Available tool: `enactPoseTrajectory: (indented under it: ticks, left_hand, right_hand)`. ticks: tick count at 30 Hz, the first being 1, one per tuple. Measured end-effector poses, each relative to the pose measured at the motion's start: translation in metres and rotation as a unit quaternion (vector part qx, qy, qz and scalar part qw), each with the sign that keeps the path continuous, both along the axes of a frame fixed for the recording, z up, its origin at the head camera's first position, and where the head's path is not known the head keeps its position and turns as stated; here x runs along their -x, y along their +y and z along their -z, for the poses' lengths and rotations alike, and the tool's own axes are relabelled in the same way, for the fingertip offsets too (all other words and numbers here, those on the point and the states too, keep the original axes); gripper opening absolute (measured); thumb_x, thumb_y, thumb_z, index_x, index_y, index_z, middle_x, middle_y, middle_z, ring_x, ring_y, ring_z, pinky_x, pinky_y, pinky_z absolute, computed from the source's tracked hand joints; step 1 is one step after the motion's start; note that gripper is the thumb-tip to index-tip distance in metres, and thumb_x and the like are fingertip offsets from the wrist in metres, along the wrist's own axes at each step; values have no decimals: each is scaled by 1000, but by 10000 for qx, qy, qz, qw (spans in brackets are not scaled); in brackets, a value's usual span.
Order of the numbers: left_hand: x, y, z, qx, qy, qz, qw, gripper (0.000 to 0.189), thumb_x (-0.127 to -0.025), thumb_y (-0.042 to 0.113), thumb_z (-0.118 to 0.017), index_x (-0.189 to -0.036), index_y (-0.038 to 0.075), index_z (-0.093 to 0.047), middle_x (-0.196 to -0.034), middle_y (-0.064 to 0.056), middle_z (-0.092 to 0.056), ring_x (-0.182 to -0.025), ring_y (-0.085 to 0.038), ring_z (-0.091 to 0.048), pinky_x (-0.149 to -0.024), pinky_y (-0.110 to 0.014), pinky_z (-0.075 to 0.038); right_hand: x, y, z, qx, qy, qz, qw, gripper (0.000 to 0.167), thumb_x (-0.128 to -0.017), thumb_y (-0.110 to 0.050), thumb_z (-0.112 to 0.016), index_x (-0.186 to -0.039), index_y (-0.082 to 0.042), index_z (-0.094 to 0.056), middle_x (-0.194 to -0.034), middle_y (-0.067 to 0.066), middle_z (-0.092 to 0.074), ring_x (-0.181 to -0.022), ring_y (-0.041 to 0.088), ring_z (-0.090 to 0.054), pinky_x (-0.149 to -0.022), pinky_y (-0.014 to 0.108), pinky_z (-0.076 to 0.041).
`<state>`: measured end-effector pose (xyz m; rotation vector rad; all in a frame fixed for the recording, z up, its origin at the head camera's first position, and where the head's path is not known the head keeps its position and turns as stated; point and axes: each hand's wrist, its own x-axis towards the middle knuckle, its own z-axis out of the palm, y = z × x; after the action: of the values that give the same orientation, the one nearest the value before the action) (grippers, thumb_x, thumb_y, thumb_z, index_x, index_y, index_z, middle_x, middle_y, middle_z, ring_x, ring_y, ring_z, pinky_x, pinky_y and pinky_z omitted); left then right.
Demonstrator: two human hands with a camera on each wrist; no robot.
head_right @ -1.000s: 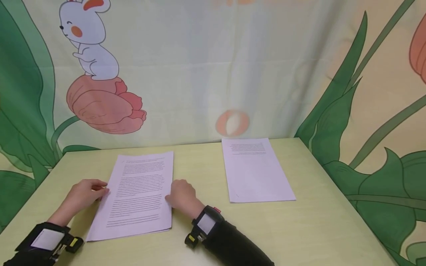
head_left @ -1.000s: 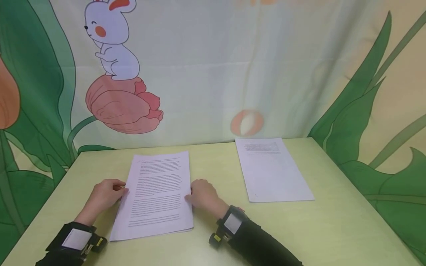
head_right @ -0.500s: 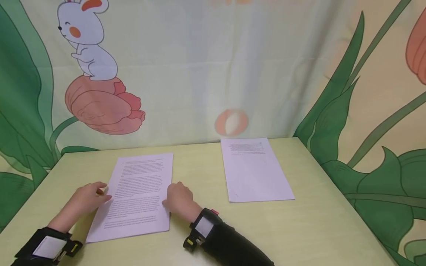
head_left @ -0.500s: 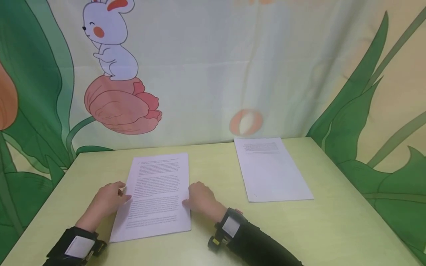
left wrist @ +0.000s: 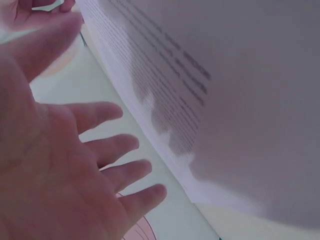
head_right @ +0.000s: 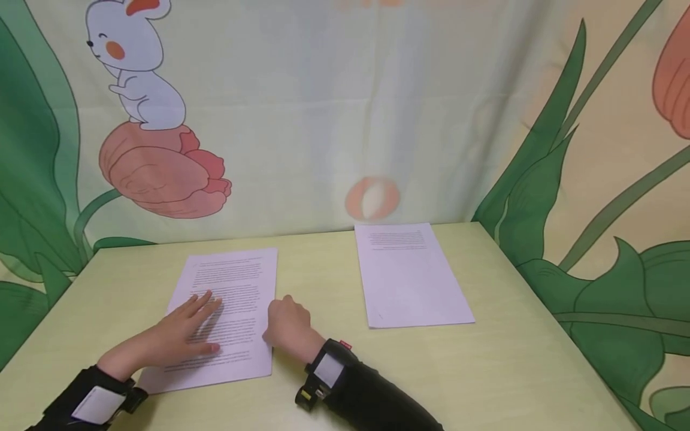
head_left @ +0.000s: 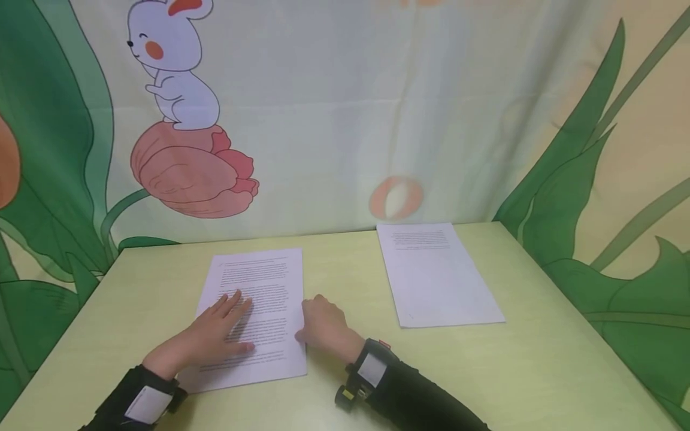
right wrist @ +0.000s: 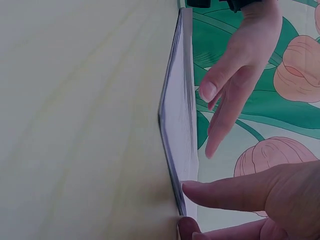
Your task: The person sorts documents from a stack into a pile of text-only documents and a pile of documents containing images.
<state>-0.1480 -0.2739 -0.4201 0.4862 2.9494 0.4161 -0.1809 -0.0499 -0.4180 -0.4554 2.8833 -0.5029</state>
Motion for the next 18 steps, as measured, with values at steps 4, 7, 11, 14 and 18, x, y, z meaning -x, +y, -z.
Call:
enactPoseTrajectory:
  ticks: [4, 7, 11, 14, 18]
  left_hand:
    - [-1, 3, -1, -25, -365, -32, 9993, 90, -79, 53, -69, -146, 4, -34, -153, -28, -21, -138, -53, -16, -107, -67, -22]
    - [-1, 4, 1, -33, -565, -103, 9983, 92, -78, 54, -68, -147, 4, -33, -154, -27, -19, -139, -53, -15, -107, -67, -21]
    - [-2, 4, 3, -88, -599, -151, 9980, 93, -78, 55, -68, -147, 4, -33, -154, -27, -19, -139, -53, -14, -107, -67, -21]
    - [-1, 4, 4, -74, -574, -153, 9982, 93, -77, 56, -68, -146, 3, -33, -154, -27, -19, -139, -52, -15, -107, -67, -21]
    - [0, 3, 6, -40, -563, -158, 9983, 94, -77, 57, -68, -146, 3, -33, -154, -27, -20, -139, -52, -15, -108, -67, -21]
  right_hand:
    - [1, 3, 1, 73, 112, -33, 9999, 48, -71, -24, -82, -110, -5, -62, -85, 4, -53, -65, 15, -48, -51, 24, -37]
    - [2, 7, 2, 176, 195, -35, 9996, 50, -70, -23, -83, -112, -6, -61, -85, 5, -54, -66, 15, -48, -51, 24, -38]
    - [5, 12, 3, 237, 210, 15, 9995, 57, -71, -26, -82, -120, -8, -58, -92, 7, -58, -70, 17, -52, -54, 26, -42]
    - [11, 18, 5, 246, 186, 83, 9995, 59, -76, -32, -77, -126, -8, -56, -100, 9, -61, -79, 20, -58, -62, 31, -48]
    - [22, 37, 2, 326, 217, 238, 9989, 57, -83, -40, -70, -129, -10, -55, -105, 8, -64, -93, 24, -62, -72, 36, -52]
